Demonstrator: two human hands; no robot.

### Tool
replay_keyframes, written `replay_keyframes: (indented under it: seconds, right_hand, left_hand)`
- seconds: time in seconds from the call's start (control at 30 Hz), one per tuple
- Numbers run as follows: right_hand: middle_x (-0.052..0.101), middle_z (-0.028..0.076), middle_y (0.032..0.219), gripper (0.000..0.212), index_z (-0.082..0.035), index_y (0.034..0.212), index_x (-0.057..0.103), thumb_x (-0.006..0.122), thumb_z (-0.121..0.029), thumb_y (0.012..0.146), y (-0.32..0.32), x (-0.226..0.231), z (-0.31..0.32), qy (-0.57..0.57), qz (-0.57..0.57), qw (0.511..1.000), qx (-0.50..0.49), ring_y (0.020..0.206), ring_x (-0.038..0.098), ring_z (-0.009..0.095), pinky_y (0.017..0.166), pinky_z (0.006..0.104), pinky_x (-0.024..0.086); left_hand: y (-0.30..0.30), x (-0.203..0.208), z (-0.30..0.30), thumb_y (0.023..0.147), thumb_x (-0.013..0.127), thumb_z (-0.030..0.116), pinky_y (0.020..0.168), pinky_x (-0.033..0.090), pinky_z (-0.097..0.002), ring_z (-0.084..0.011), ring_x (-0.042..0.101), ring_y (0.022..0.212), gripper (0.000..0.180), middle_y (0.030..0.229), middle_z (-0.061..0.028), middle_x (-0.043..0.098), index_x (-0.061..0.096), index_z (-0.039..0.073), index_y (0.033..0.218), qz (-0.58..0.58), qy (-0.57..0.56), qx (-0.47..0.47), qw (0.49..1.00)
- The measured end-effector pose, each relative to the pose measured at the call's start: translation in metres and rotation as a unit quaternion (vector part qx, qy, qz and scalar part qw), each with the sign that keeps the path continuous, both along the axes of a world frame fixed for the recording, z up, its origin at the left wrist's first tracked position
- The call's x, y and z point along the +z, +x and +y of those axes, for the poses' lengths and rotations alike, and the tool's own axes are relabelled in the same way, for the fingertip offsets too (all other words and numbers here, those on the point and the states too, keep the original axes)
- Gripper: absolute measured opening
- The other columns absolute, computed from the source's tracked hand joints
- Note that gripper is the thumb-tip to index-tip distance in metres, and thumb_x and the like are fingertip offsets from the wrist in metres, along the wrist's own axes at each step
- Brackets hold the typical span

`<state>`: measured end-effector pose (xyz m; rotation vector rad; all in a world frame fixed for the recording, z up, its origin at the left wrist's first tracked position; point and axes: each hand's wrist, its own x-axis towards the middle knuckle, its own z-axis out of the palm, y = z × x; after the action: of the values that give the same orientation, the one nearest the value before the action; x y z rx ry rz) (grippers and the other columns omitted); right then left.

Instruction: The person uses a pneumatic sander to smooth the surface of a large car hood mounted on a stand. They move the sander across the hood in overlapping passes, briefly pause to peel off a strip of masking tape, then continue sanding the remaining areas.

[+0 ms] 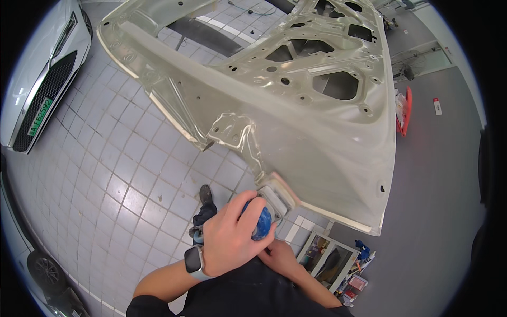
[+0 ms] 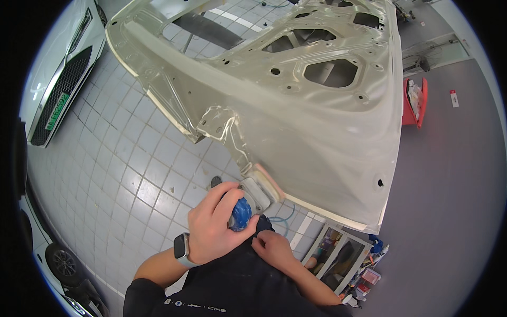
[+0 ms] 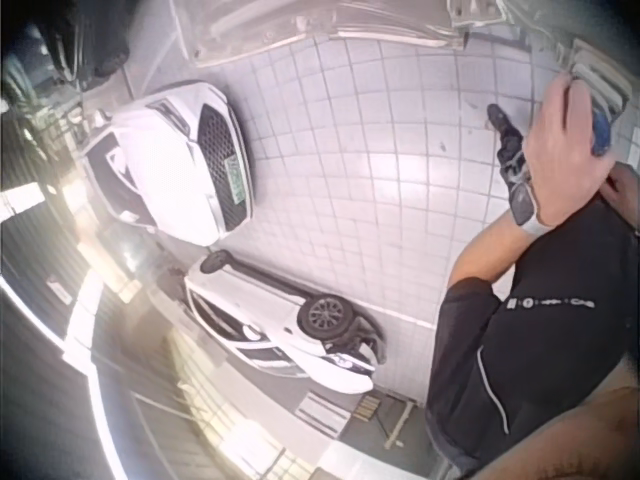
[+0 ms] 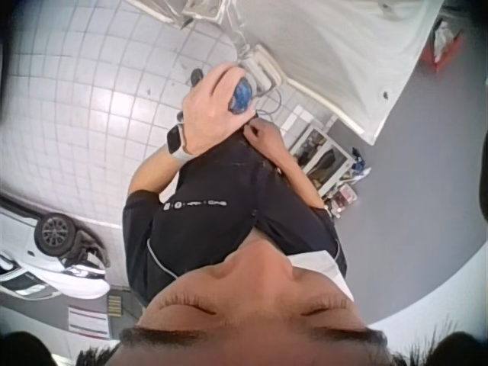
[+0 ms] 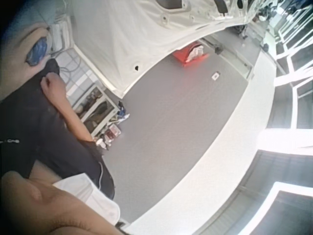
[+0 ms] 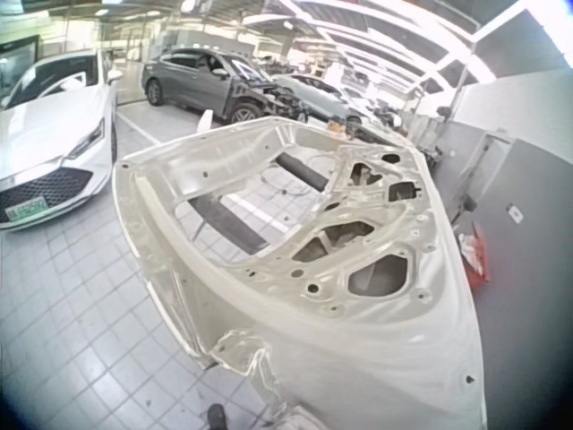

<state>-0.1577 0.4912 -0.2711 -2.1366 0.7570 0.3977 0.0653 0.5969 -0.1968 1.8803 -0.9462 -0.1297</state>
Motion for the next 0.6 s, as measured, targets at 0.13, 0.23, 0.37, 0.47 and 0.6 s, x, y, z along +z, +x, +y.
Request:
replay_keyframes:
  seconds: [0.13,0.23,0.37,0.47,0.6]
  right_hand:
    - [0.073,0.019,0.09,0.029,-0.005,0.09,0.072,0.072,-0.034,0.09,-0.008,-0.007,0.002,0.015,-0.093,0.993,-0.072,0.086,0.072,0.041,0.073,0.0503,0.057]
    - [0.075,0.022,0.093,0.033,-0.004,0.095,0.075,0.074,-0.037,0.088,-0.007,-0.007,0.003,0.058,-0.171,0.973,-0.142,0.089,0.074,0.042,0.076,0.051,0.058]
    - [0.072,0.018,0.087,0.028,-0.002,0.096,0.07,0.075,-0.028,0.087,0.001,-0.005,-0.005,0.017,0.015,0.998,-0.058,0.081,0.072,0.041,0.072,0.0482,0.057]
    - [0.073,0.018,0.103,0.026,-0.003,0.102,0.068,0.075,-0.025,0.09,-0.002,-0.014,-0.01,0.049,0.04,0.997,-0.054,0.092,0.073,0.035,0.079,0.0448,0.058]
    - [0.07,0.017,0.128,0.048,-0.007,0.134,0.066,0.078,-0.023,0.09,0.004,-0.066,-0.002,0.198,-0.2,0.926,-0.252,0.119,0.069,0.035,0.102,0.0464,0.055]
  left_hand:
    - [-0.013,0.016,-0.012,0.07,0.094,0.02,0.074,0.063,-0.0352,-0.0304,0.075,0.09,0.051,0.118,-0.0152,0.069,0.069,0.006,0.112,0.01,-0.073,-0.071,0.995]
    - [-0.02,0.025,-0.015,0.069,0.095,0.02,0.074,0.063,-0.0357,-0.0306,0.075,0.091,0.052,0.117,-0.015,0.07,0.069,0.005,0.112,0.03,-0.056,-0.096,0.993]
    - [0.008,0.015,-0.003,0.067,0.094,0.02,0.072,0.062,-0.0367,-0.0308,0.075,0.09,0.052,0.117,-0.0139,0.071,0.069,0.005,0.11,0.068,-0.002,-0.047,0.997]
    - [0.02,0.013,0.0,0.067,0.094,0.021,0.071,0.062,-0.0371,-0.0305,0.075,0.089,0.052,0.117,-0.013,0.071,0.07,0.006,0.11,0.083,0.021,-0.058,0.995]
    - [0.006,0.026,-0.006,0.069,0.094,0.024,0.068,0.062,-0.0355,-0.0277,0.075,0.086,0.051,0.117,-0.0121,0.071,0.07,0.008,0.11,0.077,0.0,-0.131,0.988]
